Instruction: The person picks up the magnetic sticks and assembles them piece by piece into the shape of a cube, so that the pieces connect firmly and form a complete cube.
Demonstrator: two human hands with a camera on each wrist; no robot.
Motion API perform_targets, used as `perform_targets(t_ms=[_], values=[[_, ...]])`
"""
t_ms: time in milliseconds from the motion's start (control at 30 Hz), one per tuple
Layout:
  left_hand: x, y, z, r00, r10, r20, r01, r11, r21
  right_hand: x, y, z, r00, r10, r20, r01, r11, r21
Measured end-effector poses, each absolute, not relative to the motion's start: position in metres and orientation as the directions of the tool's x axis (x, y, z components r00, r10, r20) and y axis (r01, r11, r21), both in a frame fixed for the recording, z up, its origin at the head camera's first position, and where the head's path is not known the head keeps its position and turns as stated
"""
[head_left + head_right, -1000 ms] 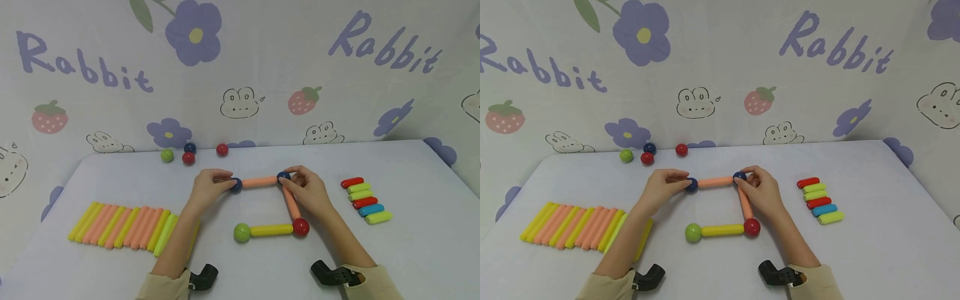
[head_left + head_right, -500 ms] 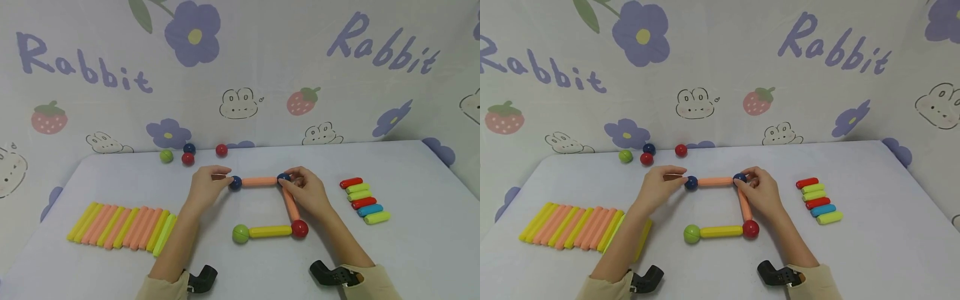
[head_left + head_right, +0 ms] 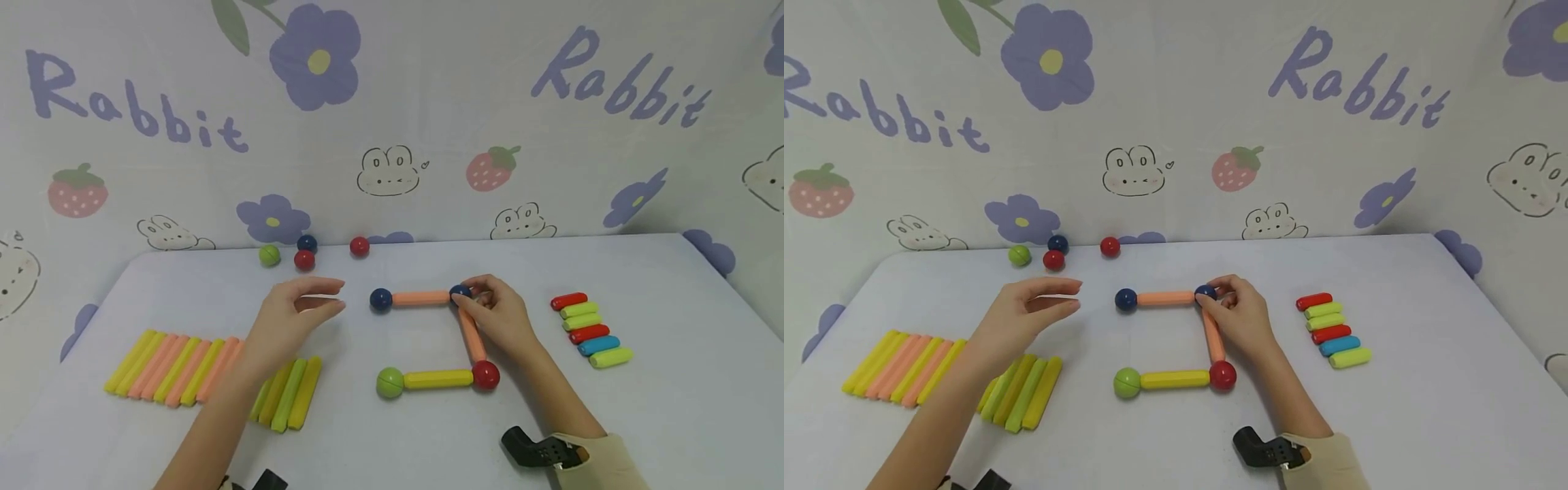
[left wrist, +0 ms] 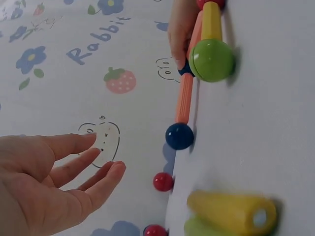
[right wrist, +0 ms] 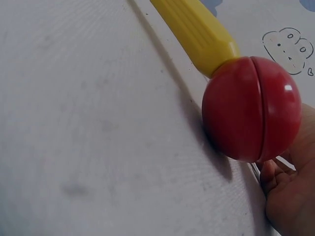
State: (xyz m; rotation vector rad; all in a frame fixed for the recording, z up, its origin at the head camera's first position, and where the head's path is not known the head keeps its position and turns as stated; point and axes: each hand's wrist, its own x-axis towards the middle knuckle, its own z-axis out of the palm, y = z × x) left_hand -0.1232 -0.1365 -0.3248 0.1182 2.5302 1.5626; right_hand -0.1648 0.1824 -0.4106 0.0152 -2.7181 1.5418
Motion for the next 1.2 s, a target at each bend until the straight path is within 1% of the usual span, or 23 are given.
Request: perform_targets(t_ms=[133, 233, 367, 533, 833, 933, 1100, 1200], values=[[-0.104, -0.153, -0.321, -0.979, 0.156, -0.129, -0.043, 0.461, 0.886, -0.164, 0.184, -0.410, -1.000, 0.006, 0.008, -0.004, 0.517, -0.856], [-0.091, -0.162, -0.323, -0.971, 0.154, -0.186, -0.098, 0.452, 0.887, -0.163, 0.185, -0.409, -1.000, 0.013, 0.002, 0.005, 0.520, -0.854], [-0.078, -0.169, -0.335, -0.959, 0.136, -0.249, -0.163, 0.452, 0.877, -0.163, 0.186, -0.409, -1.000, 0.010, 0.004, 0.002, 0.519, -0.855], [-0.067, -0.168, -0.351, -0.950, 0.150, -0.275, -0.187, 0.431, 0.883, -0.163, 0.186, -0.410, -1.000, 0.006, 0.014, -0.009, 0.520, -0.854], [-0.065, -0.150, -0.366, -0.961, 0.122, -0.249, -0.182, 0.400, 0.898, -0.165, 0.185, -0.413, -1.000, 0.007, 0.020, -0.014, 0.514, -0.858], [-0.065, -0.145, -0.374, -0.959, 0.136, -0.251, -0.180, 0.394, 0.901, -0.165, 0.184, -0.414, -1.000, 0.006, 0.020, -0.014, 0.508, -0.861], [-0.064, -0.140, -0.384, -0.957, 0.186, -0.224, -0.121, 0.446, 0.887, -0.165, 0.182, -0.414, -1.000, 0.001, 0.030, -0.025, 0.506, -0.862], [-0.063, -0.137, -0.387, -0.961, 0.190, -0.199, -0.083, 0.490, 0.868, -0.165, 0.182, -0.414, -0.999, 0.004, 0.032, -0.025, 0.508, -0.861]])
